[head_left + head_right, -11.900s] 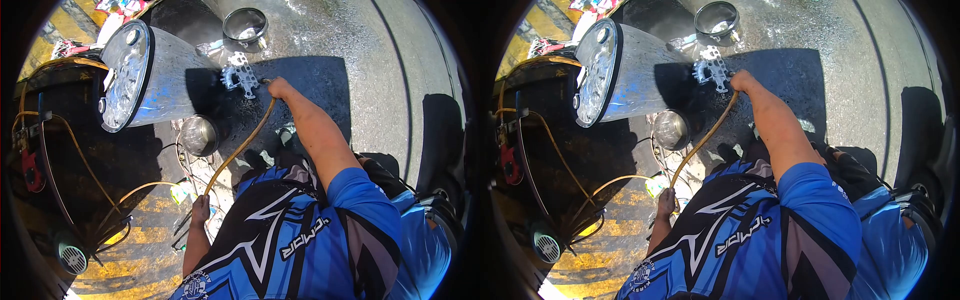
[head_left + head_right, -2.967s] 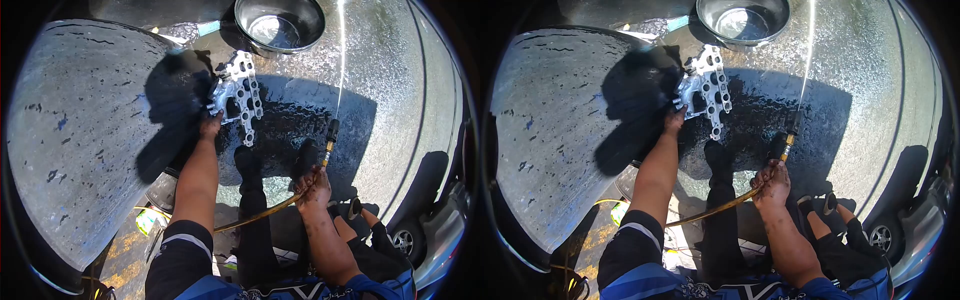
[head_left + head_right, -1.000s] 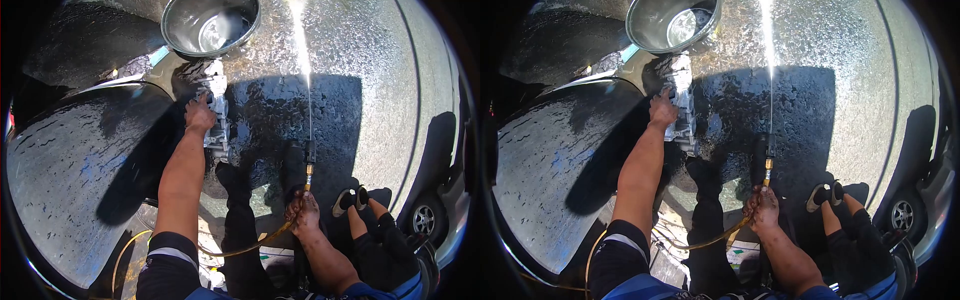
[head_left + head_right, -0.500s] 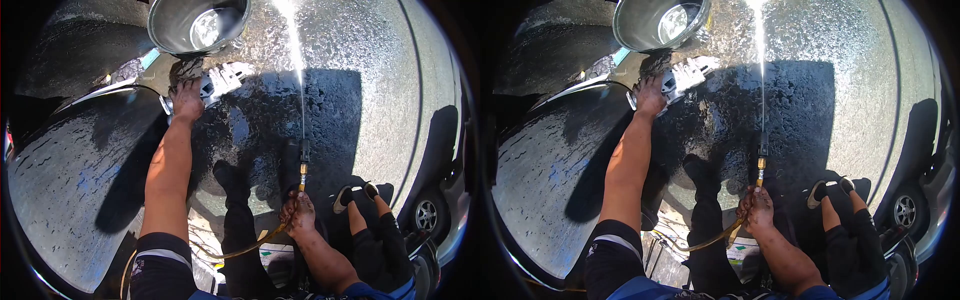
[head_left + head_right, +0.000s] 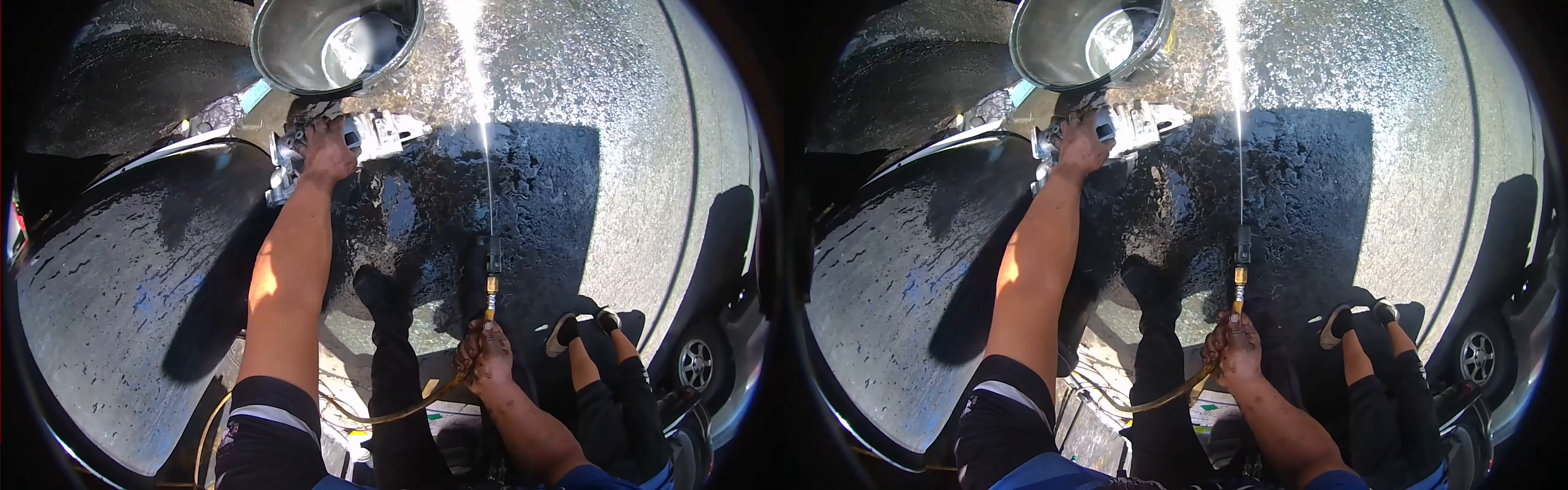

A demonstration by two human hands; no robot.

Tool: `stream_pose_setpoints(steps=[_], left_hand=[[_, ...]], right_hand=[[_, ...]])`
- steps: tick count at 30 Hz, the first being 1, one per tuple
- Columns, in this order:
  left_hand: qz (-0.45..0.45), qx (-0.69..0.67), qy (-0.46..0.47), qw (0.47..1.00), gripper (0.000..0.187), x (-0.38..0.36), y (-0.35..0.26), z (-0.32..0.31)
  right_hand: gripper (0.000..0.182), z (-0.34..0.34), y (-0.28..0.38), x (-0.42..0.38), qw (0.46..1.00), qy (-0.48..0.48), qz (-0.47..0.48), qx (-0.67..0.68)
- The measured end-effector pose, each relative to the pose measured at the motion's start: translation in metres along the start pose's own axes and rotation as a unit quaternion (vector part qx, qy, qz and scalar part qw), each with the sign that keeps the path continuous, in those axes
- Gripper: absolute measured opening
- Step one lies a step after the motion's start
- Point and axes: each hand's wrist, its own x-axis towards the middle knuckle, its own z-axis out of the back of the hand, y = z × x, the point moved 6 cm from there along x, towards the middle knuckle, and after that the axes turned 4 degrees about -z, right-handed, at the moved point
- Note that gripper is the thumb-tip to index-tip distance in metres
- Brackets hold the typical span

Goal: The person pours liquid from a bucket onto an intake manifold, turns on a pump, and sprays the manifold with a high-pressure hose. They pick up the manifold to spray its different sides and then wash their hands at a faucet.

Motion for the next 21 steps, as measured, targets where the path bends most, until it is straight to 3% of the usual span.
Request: stream_pose_setpoints(steps=[1,5,8,12,15,21], left_hand=[[-0.002,-0.002,0.012,1.0,0.081,-0.009,-0.014,0.011],[-0.151,0.074,0.021,0.985,0.069,0.013,-0.029,-0.008],[-0.167,0.045,0.024,0.985,0.064,0.022,-0.027,-0.019],[-0.172,0.036,0.014,0.984,0.066,0.02,-0.044,-0.007],[-0.12,0.069,0.077,0.987,0.067,0.027,-0.061,0.003],[-0.065,0.098,0.103,0.988,0.075,0.023,-0.07,0.0]], right_hand=[[0.027,-0.001,-0.001,0.0,1.0,-0.002,-0.002,0.0],[0.026,-0.007,0.0,-0.002,1.0,0.027,0.003,-0.008],[0.026,-0.005,0.005,-0.004,0.999,0.035,0.005,-0.011],[0.026,-0.002,0.011,-0.007,0.999,0.031,0.004,-0.011],[0.025,-0.002,0.015,-0.009,0.999,0.031,0.004,-0.012],[0.025,-0.002,0.015,-0.011,0.999,0.05,-0.006,0.007]])
